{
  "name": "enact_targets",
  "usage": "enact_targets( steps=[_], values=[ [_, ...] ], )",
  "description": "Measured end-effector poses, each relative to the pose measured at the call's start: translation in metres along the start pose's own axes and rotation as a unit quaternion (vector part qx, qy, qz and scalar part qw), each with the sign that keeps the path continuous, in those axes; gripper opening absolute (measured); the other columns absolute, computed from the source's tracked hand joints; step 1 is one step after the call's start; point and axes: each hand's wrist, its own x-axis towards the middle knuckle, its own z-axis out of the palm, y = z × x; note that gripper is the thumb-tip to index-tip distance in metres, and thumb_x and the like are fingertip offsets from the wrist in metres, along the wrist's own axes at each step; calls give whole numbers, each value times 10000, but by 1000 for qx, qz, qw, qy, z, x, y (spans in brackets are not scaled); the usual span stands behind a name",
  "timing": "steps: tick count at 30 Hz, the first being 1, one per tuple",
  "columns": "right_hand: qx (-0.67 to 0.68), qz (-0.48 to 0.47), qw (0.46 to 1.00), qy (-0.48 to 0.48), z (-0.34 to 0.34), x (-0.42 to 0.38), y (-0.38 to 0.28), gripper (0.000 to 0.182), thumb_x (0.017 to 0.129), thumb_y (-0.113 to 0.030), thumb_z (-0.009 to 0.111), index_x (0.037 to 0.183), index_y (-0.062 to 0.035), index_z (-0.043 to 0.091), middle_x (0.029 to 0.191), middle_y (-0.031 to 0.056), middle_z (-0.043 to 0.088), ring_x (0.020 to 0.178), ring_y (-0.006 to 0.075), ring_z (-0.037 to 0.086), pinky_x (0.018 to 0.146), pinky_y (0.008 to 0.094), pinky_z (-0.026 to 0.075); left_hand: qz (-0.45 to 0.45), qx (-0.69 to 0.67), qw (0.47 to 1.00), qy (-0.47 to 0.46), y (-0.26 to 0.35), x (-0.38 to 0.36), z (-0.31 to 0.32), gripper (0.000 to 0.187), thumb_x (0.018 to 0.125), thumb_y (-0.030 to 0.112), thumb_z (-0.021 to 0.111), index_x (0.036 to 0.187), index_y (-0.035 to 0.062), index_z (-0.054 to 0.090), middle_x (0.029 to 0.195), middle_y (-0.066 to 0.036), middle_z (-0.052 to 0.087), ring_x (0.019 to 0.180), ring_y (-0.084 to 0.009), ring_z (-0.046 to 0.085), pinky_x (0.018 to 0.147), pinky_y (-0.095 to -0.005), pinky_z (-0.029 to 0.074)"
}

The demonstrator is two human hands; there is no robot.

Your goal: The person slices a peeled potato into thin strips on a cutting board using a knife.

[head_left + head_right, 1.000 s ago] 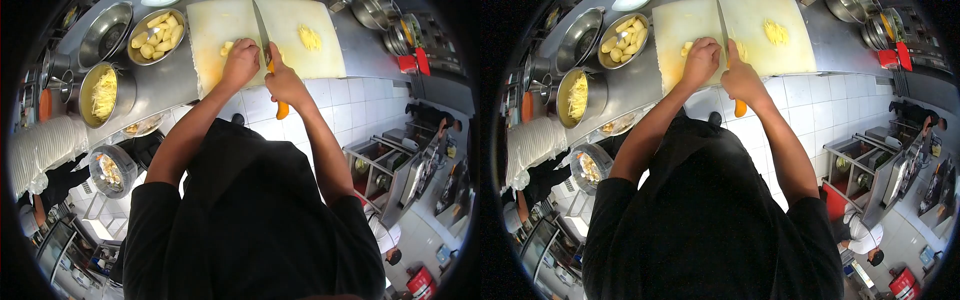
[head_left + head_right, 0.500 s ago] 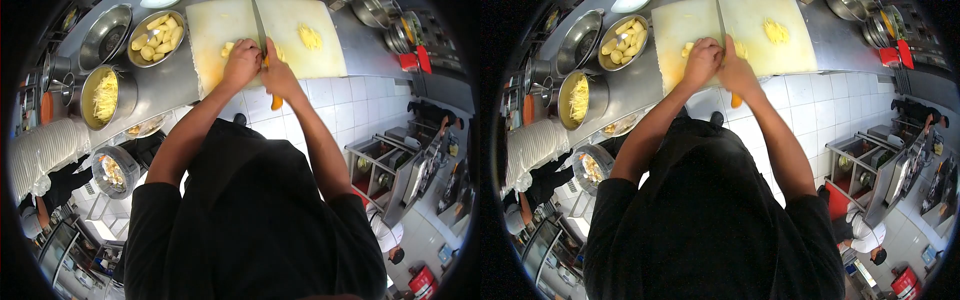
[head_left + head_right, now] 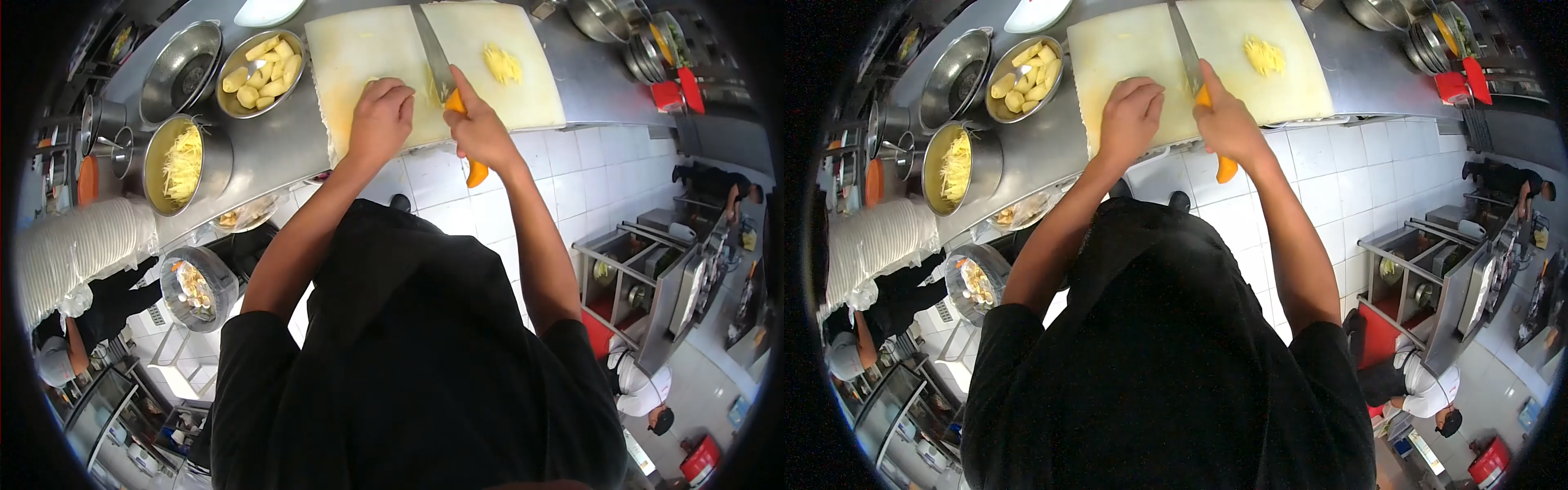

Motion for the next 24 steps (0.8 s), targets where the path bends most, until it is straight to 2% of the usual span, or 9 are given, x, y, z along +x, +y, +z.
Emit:
enact_targets(
  steps=[2,5,9,12,16,17,22,23,24],
  values=[
    [6,13,1000,3,5,-8,-2,709,914,-94,480,1573,-158,226,749,91,552,519,164,516,552,325,504,-5,21,1000,21,6,-6,-18,121,822,69,698,932,27,722,994,-98,676,964,-292,628,870,-376,506],
    [-11,14,1000,1,10,-10,1,707,918,-95,484,1572,-164,225,768,111,572,506,177,524,562,337,511,-31,35,997,65,-6,-12,-33,133,788,59,721,919,32,725,992,-93,666,955,-294,615,864,-382,501],
    [-42,-73,996,-6,31,-11,30,715,893,-111,490,1556,-146,226,821,290,651,690,373,650,718,448,511,-90,45,993,62,-19,-18,-48,161,773,95,756,924,43,729,1014,-96,660,973,-293,608,872,-390,495],
    [-59,-77,995,-3,38,-16,49,704,892,-109,498,1550,-155,251,821,298,650,758,413,646,746,460,503,-111,42,992,47,-20,-23,-50,167,780,114,759,930,45,732,1021,-102,660,984,-296,608,881,-393,494],
    [-32,8,999,-15,9,-22,51,718,892,-97,500,1559,-192,252,784,237,658,556,297,620,611,414,524,-85,70,993,52,-25,-26,-47,176,795,129,764,946,41,737,1016,-101,679,924,-267,643,719,-358,525],
    [-4,13,1000,1,2,-18,55,732,932,-94,512,1572,-293,218,706,96,586,479,167,531,489,319,491,-82,71,993,47,-26,-25,-47,175,796,127,762,945,40,737,1015,-103,679,921,-268,644,718,-359,525],
    [-93,-33,991,93,-46,22,71,707,916,-106,502,1564,-237,251,742,138,625,485,192,558,527,342,517,-58,70,995,31,-15,-18,-48,170,796,119,757,943,37,736,1010,-115,678,906,-271,646,710,-363,525],
    [-129,-53,985,102,-54,27,74,703,913,-107,504,1561,-226,259,755,156,636,505,213,575,553,348,526,-95,32,995,21,-10,-16,-47,169,778,97,752,931,26,731,1003,-122,670,964,-313,624,872,-397,499],
    [-165,-72,977,111,-59,28,70,699,910,-108,506,1558,-214,266,767,174,647,525,235,592,580,355,536,-94,27,995,22,-6,-13,-46,166,779,96,752,929,27,731,1003,-119,670,963,-310,625,869,-394,500]
  ],
)
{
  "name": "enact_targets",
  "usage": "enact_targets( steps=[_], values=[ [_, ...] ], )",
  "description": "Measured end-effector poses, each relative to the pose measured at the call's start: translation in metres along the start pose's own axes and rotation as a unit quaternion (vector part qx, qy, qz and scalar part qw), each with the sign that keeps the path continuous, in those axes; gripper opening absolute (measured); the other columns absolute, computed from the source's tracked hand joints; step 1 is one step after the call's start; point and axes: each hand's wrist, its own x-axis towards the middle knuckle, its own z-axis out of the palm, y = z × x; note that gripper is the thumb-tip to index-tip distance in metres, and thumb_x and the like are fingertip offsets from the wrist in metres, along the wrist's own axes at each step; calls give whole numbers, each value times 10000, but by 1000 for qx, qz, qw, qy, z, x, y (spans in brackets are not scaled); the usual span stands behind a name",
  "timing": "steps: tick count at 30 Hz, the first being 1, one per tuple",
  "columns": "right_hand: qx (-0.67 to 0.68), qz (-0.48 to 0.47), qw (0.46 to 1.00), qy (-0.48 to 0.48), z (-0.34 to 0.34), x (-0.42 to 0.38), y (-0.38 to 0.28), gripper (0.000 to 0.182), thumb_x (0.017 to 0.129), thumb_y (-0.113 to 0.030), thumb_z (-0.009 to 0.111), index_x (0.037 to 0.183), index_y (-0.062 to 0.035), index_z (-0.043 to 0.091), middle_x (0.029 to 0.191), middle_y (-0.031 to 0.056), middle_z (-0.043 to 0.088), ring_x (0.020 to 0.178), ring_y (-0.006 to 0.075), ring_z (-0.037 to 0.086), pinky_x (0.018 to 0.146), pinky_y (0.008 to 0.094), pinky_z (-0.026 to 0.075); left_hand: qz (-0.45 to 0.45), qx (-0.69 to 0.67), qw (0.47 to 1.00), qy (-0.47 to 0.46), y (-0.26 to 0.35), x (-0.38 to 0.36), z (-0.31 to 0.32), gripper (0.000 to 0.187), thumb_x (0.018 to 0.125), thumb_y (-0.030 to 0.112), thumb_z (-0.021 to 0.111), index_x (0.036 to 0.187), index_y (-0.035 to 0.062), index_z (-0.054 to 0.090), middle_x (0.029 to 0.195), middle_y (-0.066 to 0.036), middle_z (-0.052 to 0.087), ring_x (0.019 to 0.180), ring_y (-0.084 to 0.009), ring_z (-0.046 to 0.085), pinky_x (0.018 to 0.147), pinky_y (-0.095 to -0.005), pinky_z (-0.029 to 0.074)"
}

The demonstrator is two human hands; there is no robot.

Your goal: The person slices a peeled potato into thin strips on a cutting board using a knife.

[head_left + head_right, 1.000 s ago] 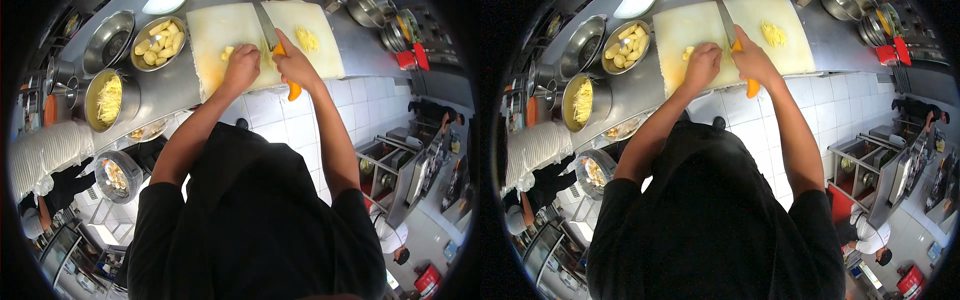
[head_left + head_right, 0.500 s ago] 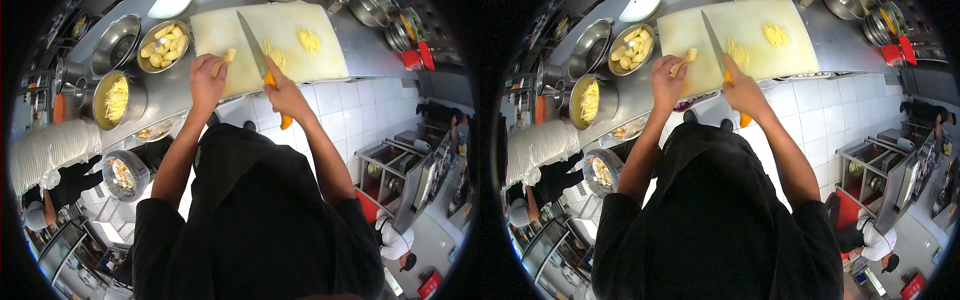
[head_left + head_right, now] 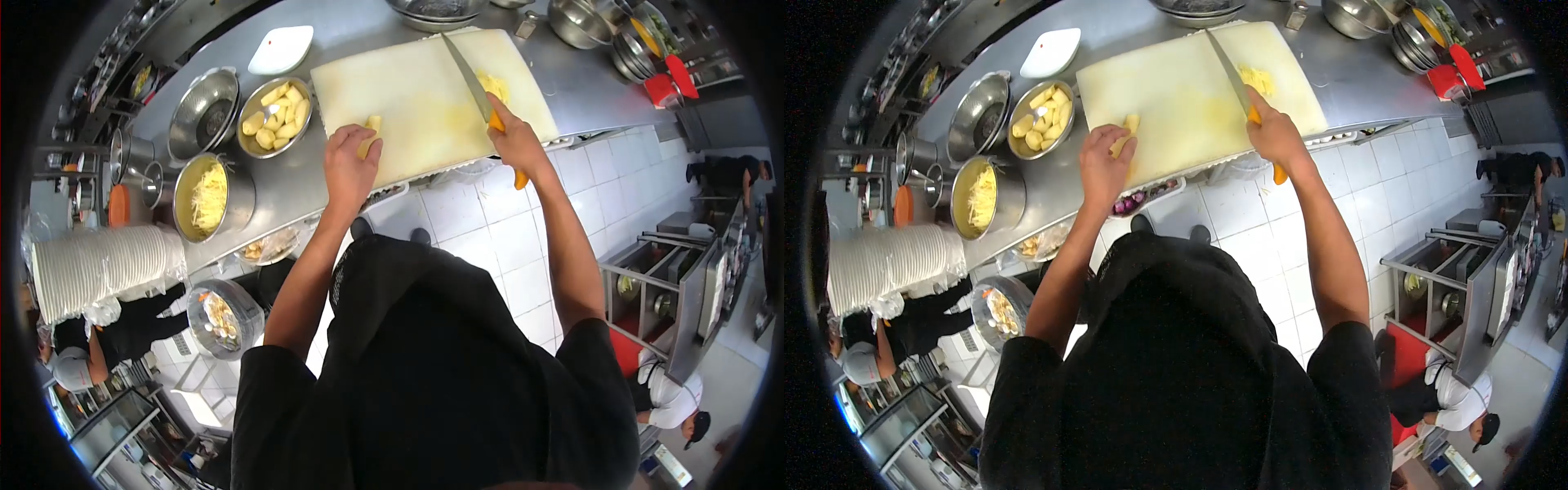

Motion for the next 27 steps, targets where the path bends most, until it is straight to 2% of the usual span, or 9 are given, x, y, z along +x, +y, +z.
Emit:
enact_targets(
  steps=[1,4,9,12,13,16,22,25,27],
  values=[
    [-36,-34,998,33,-1,-5,0,707,879,-117,549,1538,-193,304,819,240,673,653,347,649,697,418,550,1,-5,1000,-1,3,2,2,163,779,95,752,927,29,732,1003,-116,670,962,-308,627,865,-392,502],
    [-88,-24,993,72,2,-26,-8,699,835,-146,585,1493,-136,347,951,288,680,921,438,655,868,505,512,22,-24,999,-7,13,12,14,135,783,98,754,899,35,729,986,-99,670,949,-296,628,853,-385,504],
    [-109,-5,985,134,23,-43,6,497,735,-72,683,1175,-73,453,808,235,675,797,440,657,722,518,514,143,-39,987,-55,45,32,53,115,783,106,753,871,39,723,959,-102,662,935,-297,610,846,-394,501],
    [-110,-41,978,171,35,-45,19,445,741,-65,680,1123,-64,452,817,243,674,792,432,659,700,509,520,198,-23,972,-121,61,45,88,120,788,149,752,863,56,734,933,-112,662,908,-313,602,840,-411,492],
    [-95,-50,979,176,31,-49,12,306,742,-23,624,997,-25,453,861,228,660,777,435,650,683,519,513,209,-16,967,-148,62,50,99,127,791,170,751,860,64,739,920,-117,662,895,-320,601,837,-417,489],
    [-91,-79,972,201,35,-46,17,284,740,-11,602,987,-17,463,838,220,650,775,432,645,684,520,510,247,28,940,-232,59,60,129,115,793,175,728,832,67,742,873,-123,656,875,-335,591,839,-436,481],
    [-133,-80,967,200,37,-39,12,232,769,12,545,993,-1,485,818,212,651,751,413,652,676,494,510,269,43,941,-201,74,100,183,101,792,129,694,814,43,742,890,-161,676,876,-341,635,803,-451,499],
    [-124,-68,969,201,36,-40,8,230,772,13,541,995,1,487,821,210,652,752,413,649,689,492,506,233,-55,961,-142,78,121,169,107,796,137,704,828,45,749,911,-167,691,840,-330,665,775,-432,520],
    [-112,-67,970,206,35,-44,14,231,773,15,536,999,1,486,823,212,653,756,412,649,701,495,503,236,11,955,-181,72,134,139,115,797,153,721,845,54,756,917,-159,699,830,-319,675,771,-411,528]
  ],
)
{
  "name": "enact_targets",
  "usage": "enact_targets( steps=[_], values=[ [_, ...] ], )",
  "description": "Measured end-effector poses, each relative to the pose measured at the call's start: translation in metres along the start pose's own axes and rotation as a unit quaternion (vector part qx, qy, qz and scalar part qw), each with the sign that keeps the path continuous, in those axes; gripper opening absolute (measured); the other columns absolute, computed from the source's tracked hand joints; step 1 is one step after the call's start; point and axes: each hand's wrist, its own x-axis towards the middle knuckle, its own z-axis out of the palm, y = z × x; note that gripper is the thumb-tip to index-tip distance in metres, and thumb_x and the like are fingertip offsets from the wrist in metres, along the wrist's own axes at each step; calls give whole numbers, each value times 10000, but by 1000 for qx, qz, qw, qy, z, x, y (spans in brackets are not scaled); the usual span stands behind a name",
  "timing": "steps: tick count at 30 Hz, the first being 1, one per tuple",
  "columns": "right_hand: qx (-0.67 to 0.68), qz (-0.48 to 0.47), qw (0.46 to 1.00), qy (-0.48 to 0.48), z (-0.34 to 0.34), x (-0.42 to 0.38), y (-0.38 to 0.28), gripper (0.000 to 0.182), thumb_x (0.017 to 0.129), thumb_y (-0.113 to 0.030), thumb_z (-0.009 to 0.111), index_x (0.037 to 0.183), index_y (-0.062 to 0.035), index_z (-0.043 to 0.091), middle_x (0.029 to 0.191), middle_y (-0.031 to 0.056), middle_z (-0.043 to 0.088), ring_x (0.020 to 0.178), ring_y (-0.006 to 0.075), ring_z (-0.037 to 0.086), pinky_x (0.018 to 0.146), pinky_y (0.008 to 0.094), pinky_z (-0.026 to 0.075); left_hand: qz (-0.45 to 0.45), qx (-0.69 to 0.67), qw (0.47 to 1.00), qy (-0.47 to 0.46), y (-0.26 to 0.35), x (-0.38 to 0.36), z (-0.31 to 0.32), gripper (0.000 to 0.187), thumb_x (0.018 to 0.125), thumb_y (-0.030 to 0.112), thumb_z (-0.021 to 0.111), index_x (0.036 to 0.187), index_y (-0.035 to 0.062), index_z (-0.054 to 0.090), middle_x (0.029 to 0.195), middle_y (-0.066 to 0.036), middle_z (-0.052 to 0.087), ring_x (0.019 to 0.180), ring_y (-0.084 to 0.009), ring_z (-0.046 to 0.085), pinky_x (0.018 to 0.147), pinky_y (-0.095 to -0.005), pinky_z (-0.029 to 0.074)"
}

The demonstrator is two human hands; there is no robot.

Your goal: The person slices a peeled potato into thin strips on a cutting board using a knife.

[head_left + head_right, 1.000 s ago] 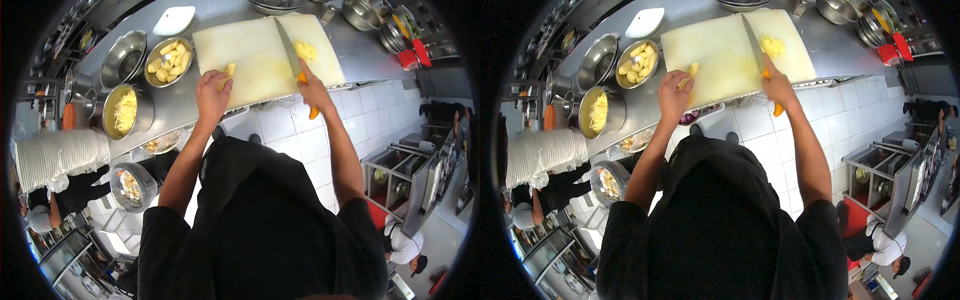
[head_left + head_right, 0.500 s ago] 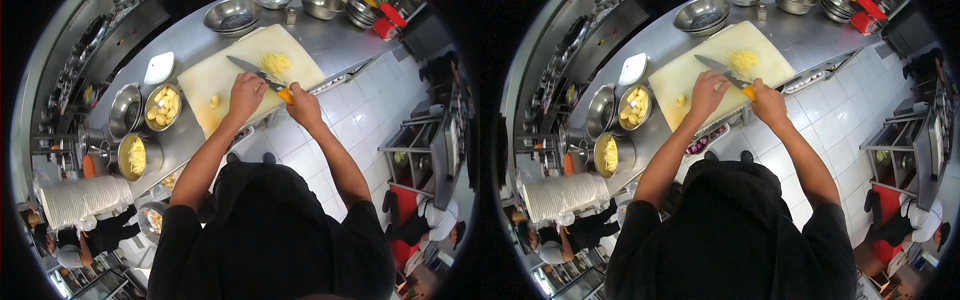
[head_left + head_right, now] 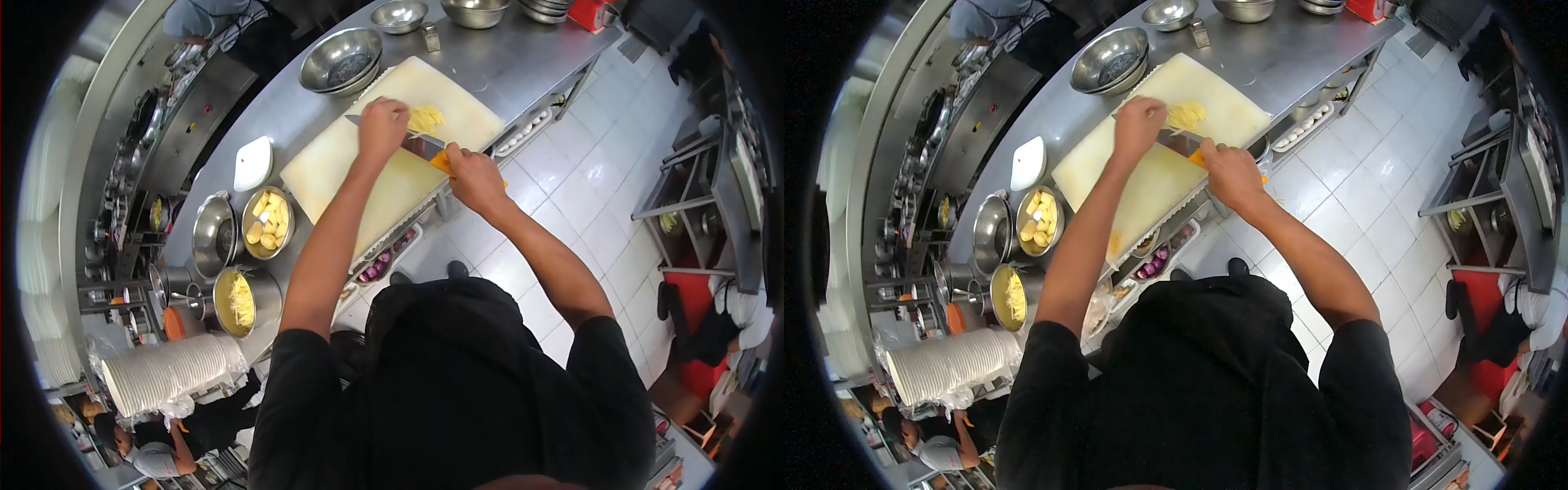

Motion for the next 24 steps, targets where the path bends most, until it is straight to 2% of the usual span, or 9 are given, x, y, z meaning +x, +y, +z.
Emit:
enact_targets(
  steps=[3,4,8,11,14,17,18,21,24],
  values=[
    [-8,12,1000,6,2,-2,8,319,727,-13,647,974,-23,446,812,209,645,761,409,647,684,491,518,-56,34,994,-86,4,-18,-22,136,783,189,743,812,56,756,872,-156,693,869,-315,661,804,-418,522],
    [-6,10,1000,11,2,-3,9,320,729,-15,649,977,-24,447,811,208,645,761,410,646,685,492,517,-86,38,989,-114,5,-21,-26,149,776,203,750,791,55,754,849,-156,688,890,-316,651,821,-427,517],
    [0,-8,1000,19,1,-4,10,317,736,-18,645,989,-25,453,803,205,644,755,413,641,682,499,510,-80,50,987,-132,0,-27,-4,199,806,250,712,795,60,768,861,-164,696,829,-314,675,775,-416,525],
    [1,-11,1000,16,1,-6,8,305,743,-15,634,993,-23,459,799,203,643,749,415,638,680,504,505,-42,93,990,-101,-2,-14,17,199,824,233,691,851,53,770,876,-176,702,817,-303,682,780,-404,530],
    [14,5,1000,25,3,-9,4,294,744,-11,625,989,-21,461,796,201,642,743,414,636,677,507,502,-49,-9,998,-27,-4,6,38,206,831,214,677,913,48,766,889,-179,706,803,-295,686,775,-387,535],
    [16,15,999,36,2,-13,5,291,741,-9,623,981,-20,459,792,198,640,742,412,636,674,506,502,-62,-30,997,-21,11,17,20,218,830,213,684,961,57,762,859,-169,706,782,-281,686,752,-366,537],
    [14,19,999,43,0,-14,6,291,739,-9,624,979,-19,458,790,197,640,742,411,636,673,505,502,-39,-39,997,-51,7,16,12,210,818,222,717,914,41,762,819,-151,715,727,-247,686,707,-348,534],
    [11,30,999,43,-7,-16,7,247,738,13,569,970,-1,487,795,206,651,742,399,652,698,485,506,-117,-20,966,-229,14,7,-9,218,793,236,758,839,24,752,771,-129,720,682,-213,680,675,-336,529],
    [4,19,999,36,-11,-13,8,253,738,7,575,973,1,483,797,208,650,756,400,653,696,484,505,-108,-31,965,-238,19,2,-2,225,777,245,767,792,22,741,752,-122,722,693,-225,693,681,-346,535]
  ],
)
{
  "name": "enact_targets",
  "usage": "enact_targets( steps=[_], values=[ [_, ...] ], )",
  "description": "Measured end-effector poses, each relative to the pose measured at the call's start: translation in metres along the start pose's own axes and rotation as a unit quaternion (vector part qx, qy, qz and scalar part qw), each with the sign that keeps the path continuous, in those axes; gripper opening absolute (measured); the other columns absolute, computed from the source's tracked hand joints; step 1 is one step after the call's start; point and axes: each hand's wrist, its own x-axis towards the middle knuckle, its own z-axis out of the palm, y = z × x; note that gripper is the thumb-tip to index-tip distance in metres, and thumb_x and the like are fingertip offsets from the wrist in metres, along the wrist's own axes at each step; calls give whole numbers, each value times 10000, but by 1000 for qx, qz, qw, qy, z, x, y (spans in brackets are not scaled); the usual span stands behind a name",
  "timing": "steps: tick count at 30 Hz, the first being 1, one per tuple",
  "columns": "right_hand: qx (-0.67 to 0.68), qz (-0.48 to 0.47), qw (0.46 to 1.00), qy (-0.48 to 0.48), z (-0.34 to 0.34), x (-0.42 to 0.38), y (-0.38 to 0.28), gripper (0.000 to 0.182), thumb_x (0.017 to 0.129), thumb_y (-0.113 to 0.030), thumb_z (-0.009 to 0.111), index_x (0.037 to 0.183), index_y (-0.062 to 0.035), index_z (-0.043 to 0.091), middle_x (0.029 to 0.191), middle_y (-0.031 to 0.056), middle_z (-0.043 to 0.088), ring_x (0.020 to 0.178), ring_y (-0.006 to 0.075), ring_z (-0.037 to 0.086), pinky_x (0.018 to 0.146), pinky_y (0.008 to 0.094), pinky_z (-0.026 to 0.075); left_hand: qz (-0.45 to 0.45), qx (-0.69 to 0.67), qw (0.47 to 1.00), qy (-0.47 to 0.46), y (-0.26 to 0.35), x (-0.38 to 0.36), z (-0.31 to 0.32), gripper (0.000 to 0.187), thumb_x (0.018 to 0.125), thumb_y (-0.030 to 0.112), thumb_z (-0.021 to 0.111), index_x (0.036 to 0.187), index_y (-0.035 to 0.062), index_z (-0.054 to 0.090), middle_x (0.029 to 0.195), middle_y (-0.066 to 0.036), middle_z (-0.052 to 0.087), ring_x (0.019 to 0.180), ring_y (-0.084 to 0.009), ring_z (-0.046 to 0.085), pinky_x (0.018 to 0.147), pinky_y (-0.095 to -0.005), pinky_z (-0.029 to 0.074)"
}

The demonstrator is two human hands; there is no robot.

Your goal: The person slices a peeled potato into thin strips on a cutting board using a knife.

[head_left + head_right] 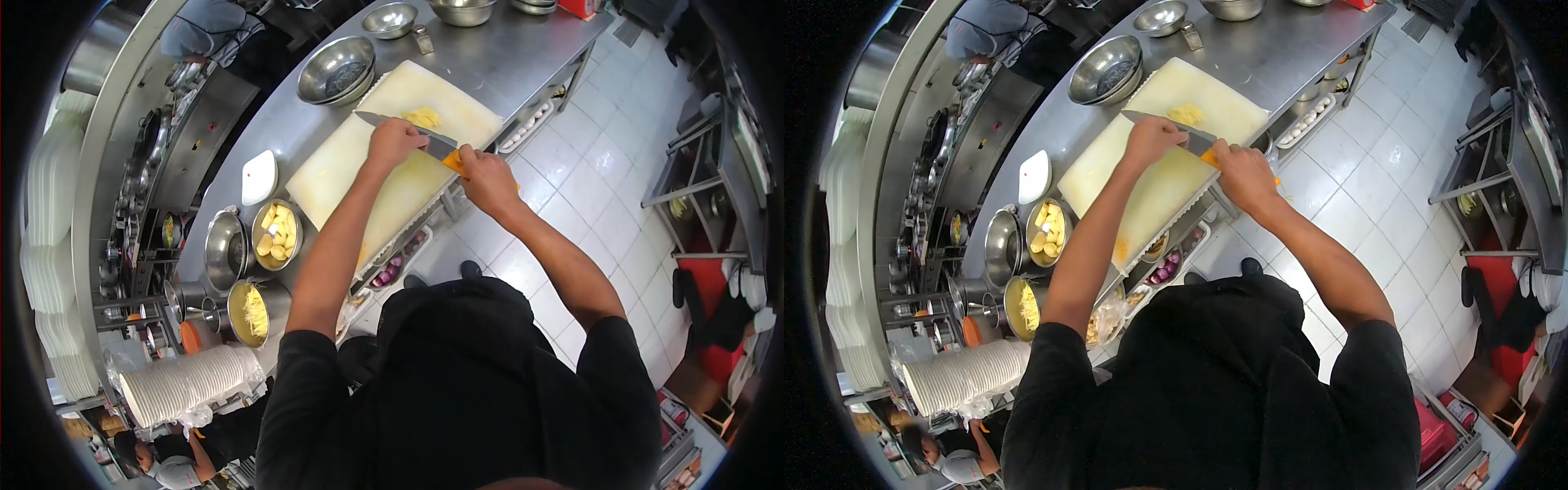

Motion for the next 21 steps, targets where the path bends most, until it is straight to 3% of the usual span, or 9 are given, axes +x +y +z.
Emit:
enact_targets(
  steps=[6,12,13,16,18,21],
  values=[
    [25,26,999,-23,5,-2,-18,289,749,-22,599,1014,-20,484,800,210,658,770,419,651,708,510,501,88,90,980,154,5,28,38,236,828,221,628,944,60,756,879,-169,722,797,-359,687,789,-429,543],
    [180,120,968,-123,-12,-13,-39,453,765,-128,673,1189,-41,539,840,259,678,856,434,660,763,494,518,71,-36,963,258,2,-26,-9,223,872,147,623,1035,57,744,894,-167,727,772,-263,698,749,-340,550],
    [211,134,959,-133,-12,-17,-37,475,766,-140,682,1212,-42,552,850,261,679,861,432,661,768,487,521,74,-63,950,296,-12,-35,-20,205,894,103,617,1050,58,742,885,-142,740,751,-183,689,724,-294,542],
    [266,162,935,-167,-7,-28,-31,504,774,-189,705,1243,-42,592,827,231,682,808,374,678,749,431,525,-11,-79,934,348,-44,-81,-65,199,904,146,668,1041,17,733,859,-74,738,766,-122,663,741,-253,525],
    [292,179,921,-185,-7,-32,-32,493,788,-197,704,1242,-39,597,803,211,677,762,340,675,719,408,522,-99,-97,926,352,-46,-124,-81,193,895,148,700,1020,5,735,817,-48,719,742,-113,640,735,-247,515],
    [314,200,905,-206,-5,-39,-36,470,819,-203,695,1247,-37,594,766,186,665,690,293,663,671,382,517,-126,-94,937,310,-93,-167,-61,240,857,126,747,1073,22,723,871,-36,701,787,-107,621,738,-244,507]
  ],
)
